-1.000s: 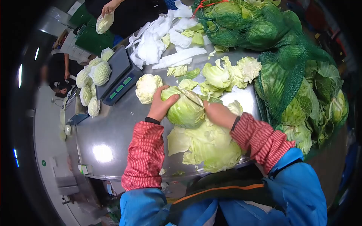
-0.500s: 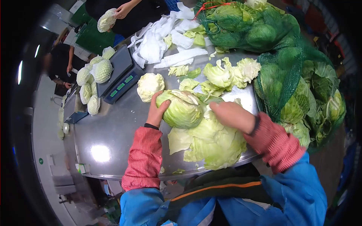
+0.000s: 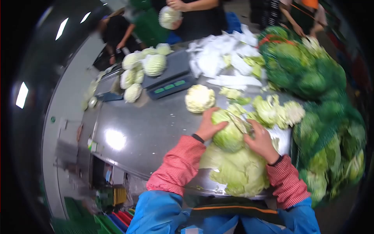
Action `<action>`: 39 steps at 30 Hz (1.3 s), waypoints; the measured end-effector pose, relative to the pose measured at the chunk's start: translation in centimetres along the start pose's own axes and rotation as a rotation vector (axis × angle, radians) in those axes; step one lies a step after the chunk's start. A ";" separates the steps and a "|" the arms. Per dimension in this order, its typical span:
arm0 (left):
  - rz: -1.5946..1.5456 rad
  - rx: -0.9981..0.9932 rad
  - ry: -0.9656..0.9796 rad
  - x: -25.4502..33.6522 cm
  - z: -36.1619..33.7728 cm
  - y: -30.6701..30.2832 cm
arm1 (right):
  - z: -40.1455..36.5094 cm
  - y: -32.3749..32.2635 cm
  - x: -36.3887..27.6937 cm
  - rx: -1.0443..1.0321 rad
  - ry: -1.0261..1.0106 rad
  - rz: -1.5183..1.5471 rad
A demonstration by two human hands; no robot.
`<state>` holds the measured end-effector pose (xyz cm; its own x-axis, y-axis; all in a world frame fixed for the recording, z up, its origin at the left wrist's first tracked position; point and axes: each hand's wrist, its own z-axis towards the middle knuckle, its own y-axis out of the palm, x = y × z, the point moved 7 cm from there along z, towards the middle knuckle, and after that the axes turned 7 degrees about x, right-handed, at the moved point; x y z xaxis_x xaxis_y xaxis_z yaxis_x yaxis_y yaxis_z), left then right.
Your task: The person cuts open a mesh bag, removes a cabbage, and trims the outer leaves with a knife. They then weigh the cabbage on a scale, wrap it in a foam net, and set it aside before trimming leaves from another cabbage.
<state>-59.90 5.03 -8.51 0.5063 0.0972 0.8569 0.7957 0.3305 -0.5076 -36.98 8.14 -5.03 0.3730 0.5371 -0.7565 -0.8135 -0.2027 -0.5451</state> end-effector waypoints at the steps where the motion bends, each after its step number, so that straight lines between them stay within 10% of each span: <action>1: -0.007 0.007 -0.012 0.0 -0.1 0.0 | 0.1 0.2 0.7 -0.021 0.041 -0.032; 8: 0.063 0.039 0.077 2.4 -0.4 0.8 | 2.5 1.4 -0.2 0.043 -0.117 -0.398; 14: 0.057 0.104 0.056 2.9 -0.6 1.3 | 4.9 2.5 3.0 -0.158 0.131 -0.439; 18: 0.152 0.116 0.141 5.0 -2.1 2.0 | 6.0 2.4 9.9 -0.184 0.145 0.152; 21: 0.157 0.172 0.181 6.0 -4.0 2.2 | 4.2 1.9 12.4 -0.212 0.547 0.360; 27: 0.293 0.236 0.333 8.5 -9.5 2.6 | 0.7 -1.1 10.5 -0.120 0.426 0.192; 29: 0.194 0.156 0.139 8.0 -10.3 1.6 | -0.3 -1.8 6.5 0.003 0.053 -0.118; 34: 0.106 0.246 -0.327 5.1 -7.6 -1.2 | -2.8 -0.4 -1.1 -0.069 0.030 -0.353; 39: 0.218 0.070 -0.357 0.4 -7.0 0.1 | 1.4 0.5 5.1 -0.034 0.110 -0.002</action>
<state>-57.30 -1.46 -8.84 0.5036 0.4869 0.7136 0.6521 0.3276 -0.6837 -36.14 11.93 -8.62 0.4230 0.4444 -0.7897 -0.7979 -0.2305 -0.5570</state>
